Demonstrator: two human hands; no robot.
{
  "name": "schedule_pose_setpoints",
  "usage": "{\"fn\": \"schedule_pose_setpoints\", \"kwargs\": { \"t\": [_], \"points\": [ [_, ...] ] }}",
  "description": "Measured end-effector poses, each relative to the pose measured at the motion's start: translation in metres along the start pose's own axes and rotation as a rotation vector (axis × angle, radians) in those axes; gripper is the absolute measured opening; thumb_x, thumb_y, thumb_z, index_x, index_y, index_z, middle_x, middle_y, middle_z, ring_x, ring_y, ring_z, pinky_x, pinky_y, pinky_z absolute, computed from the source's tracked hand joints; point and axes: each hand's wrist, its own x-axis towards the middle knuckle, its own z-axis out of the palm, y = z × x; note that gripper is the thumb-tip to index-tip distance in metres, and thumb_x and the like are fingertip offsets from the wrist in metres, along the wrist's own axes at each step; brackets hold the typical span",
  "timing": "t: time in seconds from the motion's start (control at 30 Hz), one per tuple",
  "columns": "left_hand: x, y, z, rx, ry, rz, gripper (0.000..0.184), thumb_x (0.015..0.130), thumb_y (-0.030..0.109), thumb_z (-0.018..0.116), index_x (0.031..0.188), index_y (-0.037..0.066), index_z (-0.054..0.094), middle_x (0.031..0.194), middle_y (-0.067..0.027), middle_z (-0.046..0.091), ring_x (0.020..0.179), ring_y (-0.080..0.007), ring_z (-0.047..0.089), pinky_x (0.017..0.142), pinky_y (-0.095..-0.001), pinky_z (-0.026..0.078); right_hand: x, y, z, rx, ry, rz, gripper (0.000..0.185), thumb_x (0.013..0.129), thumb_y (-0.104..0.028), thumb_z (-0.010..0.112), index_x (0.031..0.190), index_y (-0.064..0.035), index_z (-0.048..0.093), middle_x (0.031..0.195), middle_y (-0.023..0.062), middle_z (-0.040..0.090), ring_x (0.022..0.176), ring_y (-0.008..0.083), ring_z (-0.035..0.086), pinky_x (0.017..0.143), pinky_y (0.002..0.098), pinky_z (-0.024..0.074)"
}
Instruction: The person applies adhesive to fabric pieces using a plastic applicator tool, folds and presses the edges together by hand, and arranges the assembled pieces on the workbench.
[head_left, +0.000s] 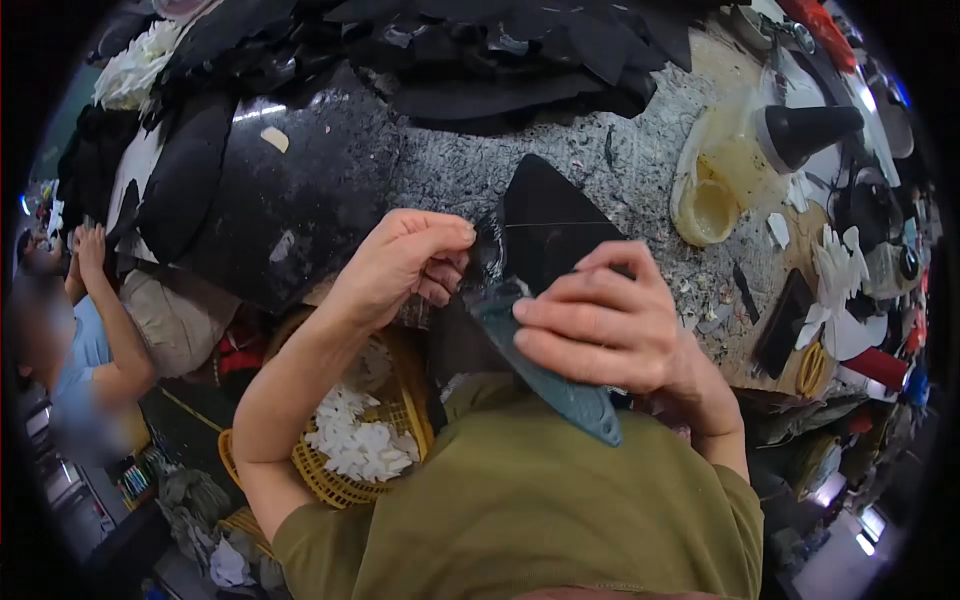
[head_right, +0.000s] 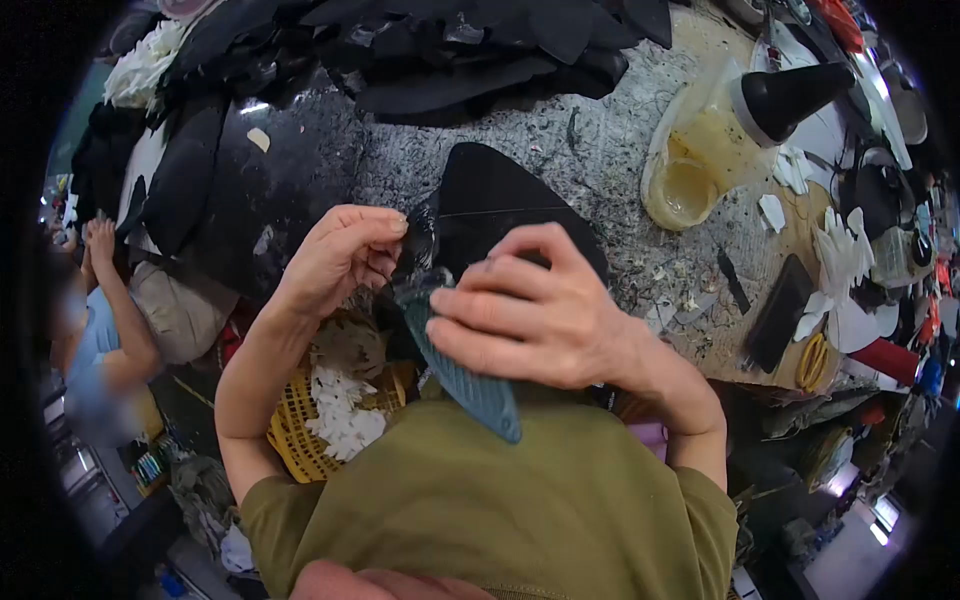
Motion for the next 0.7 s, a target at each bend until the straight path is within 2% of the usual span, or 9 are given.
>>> {"fn": "schedule_pose_setpoints", "kwargs": {
  "t": [0.13, 0.2, 0.27, 0.4, 0.47, 0.5, 0.57, 0.67, 0.7],
  "points": [
    [0.001, -0.003, -0.003, -0.051, -0.028, 0.016, 0.022, 0.090, 0.019, 0.060, 0.070, 0.011, 0.058, 0.066, 0.0038, 0.054, 0.054, -0.0036, 0.049, 0.048, -0.0174, 0.040, -0.008, -0.008, -0.004, 0.176, 0.035, 0.060, 0.021, 0.073, -0.015, 0.071, 0.092, -0.0095, 0.067, 0.093, 0.0029, 0.069, 0.075, 0.0148, 0.062, 0.075, 0.0329, 0.0446],
    [-0.002, -0.004, -0.003, -0.046, 0.003, 0.037, 0.023, 0.091, 0.019, 0.059, 0.070, 0.011, 0.058, 0.066, 0.0046, 0.054, 0.054, -0.0029, 0.048, 0.047, -0.0169, 0.039, -0.009, -0.002, 0.002, 0.077, 0.208, 0.166, 0.027, 0.071, -0.018, 0.070, 0.097, -0.0081, 0.069, 0.095, 0.0056, 0.070, 0.075, 0.0169, 0.062, 0.075, 0.0349, 0.0440],
    [-0.003, -0.005, -0.010, -0.062, -0.007, 0.077, 0.023, 0.091, 0.020, 0.059, 0.070, 0.012, 0.058, 0.065, 0.0057, 0.053, 0.054, -0.0020, 0.047, 0.046, -0.0166, 0.037, -0.015, -0.005, 0.013, 0.098, 0.076, 0.125, 0.026, 0.075, -0.018, 0.068, 0.099, -0.0075, 0.068, 0.097, 0.0054, 0.069, 0.078, 0.0180, 0.063, 0.077, 0.0359, 0.0441],
    [-0.006, -0.011, -0.013, -0.021, 0.065, 0.110, 0.019, 0.094, 0.020, 0.056, 0.078, 0.011, 0.060, 0.064, 0.0079, 0.050, 0.054, -0.0004, 0.044, 0.046, -0.0155, 0.034, -0.036, -0.012, 0.024, 0.456, 0.133, 0.230, 0.020, 0.079, -0.010, 0.067, 0.099, -0.0073, 0.068, 0.097, 0.0062, 0.070, 0.081, 0.0166, 0.065, 0.079, 0.0338, 0.0449],
    [-0.005, -0.018, -0.019, 0.013, 0.056, 0.161, 0.016, 0.095, 0.019, 0.054, 0.085, 0.009, 0.062, 0.068, 0.0090, 0.051, 0.058, 0.0009, 0.045, 0.047, -0.0145, 0.034, -0.046, -0.003, 0.022, 0.582, 0.287, 0.423, 0.014, 0.081, 0.000, 0.064, 0.095, -0.0022, 0.067, 0.088, 0.0076, 0.069, 0.075, 0.0176, 0.064, 0.071, 0.0315, 0.0449],
    [-0.005, -0.018, -0.024, 0.069, 0.078, 0.217, 0.016, 0.096, 0.018, 0.053, 0.089, 0.008, 0.063, 0.072, 0.0093, 0.053, 0.061, 0.0016, 0.046, 0.048, -0.0139, 0.034, -0.042, -0.010, 0.029, 0.667, 0.584, 0.643, 0.010, 0.086, 0.002, 0.058, 0.091, 0.0002, 0.067, 0.084, 0.0075, 0.068, 0.072, 0.0116, 0.060, 0.065, 0.0268, 0.0433],
    [-0.012, -0.014, -0.018, 0.083, 0.058, 0.281, 0.018, 0.097, 0.015, 0.052, 0.102, 0.003, 0.064, 0.081, 0.0073, 0.059, 0.068, 0.0012, 0.050, 0.055, -0.0136, 0.039, -0.029, -0.013, 0.022, 0.696, 0.723, 0.973, 0.009, 0.090, -0.005, 0.062, 0.089, 0.0023, 0.067, 0.077, 0.0063, 0.067, 0.066, 0.0058, 0.056, 0.056, 0.0224, 0.0413],
    [-0.017, -0.016, -0.013, 0.026, -0.005, 0.265, 0.023, 0.097, 0.014, 0.050, 0.109, -0.001, 0.063, 0.081, 0.0043, 0.061, 0.067, -0.0005, 0.052, 0.060, -0.0146, 0.042, -0.016, 0.005, 0.023, 0.601, 0.599, 0.960, 0.016, 0.088, -0.011, 0.067, 0.078, 0.0018, 0.067, 0.068, 0.0033, 0.066, 0.057, 0.0079, 0.055, 0.052, 0.0243, 0.0415],
    [-0.018, -0.017, -0.010, -0.013, 0.007, 0.245, 0.022, 0.097, 0.013, 0.050, 0.108, -0.001, 0.063, 0.081, 0.0035, 0.062, 0.066, -0.0009, 0.053, 0.060, -0.0151, 0.043, -0.013, 0.011, 0.034, 0.506, 0.568, 0.836, 0.017, 0.086, -0.012, 0.070, 0.078, 0.0021, 0.067, 0.065, 0.0061, 0.064, 0.056, 0.0110, 0.055, 0.053, 0.0253, 0.0416]
  ]
}}
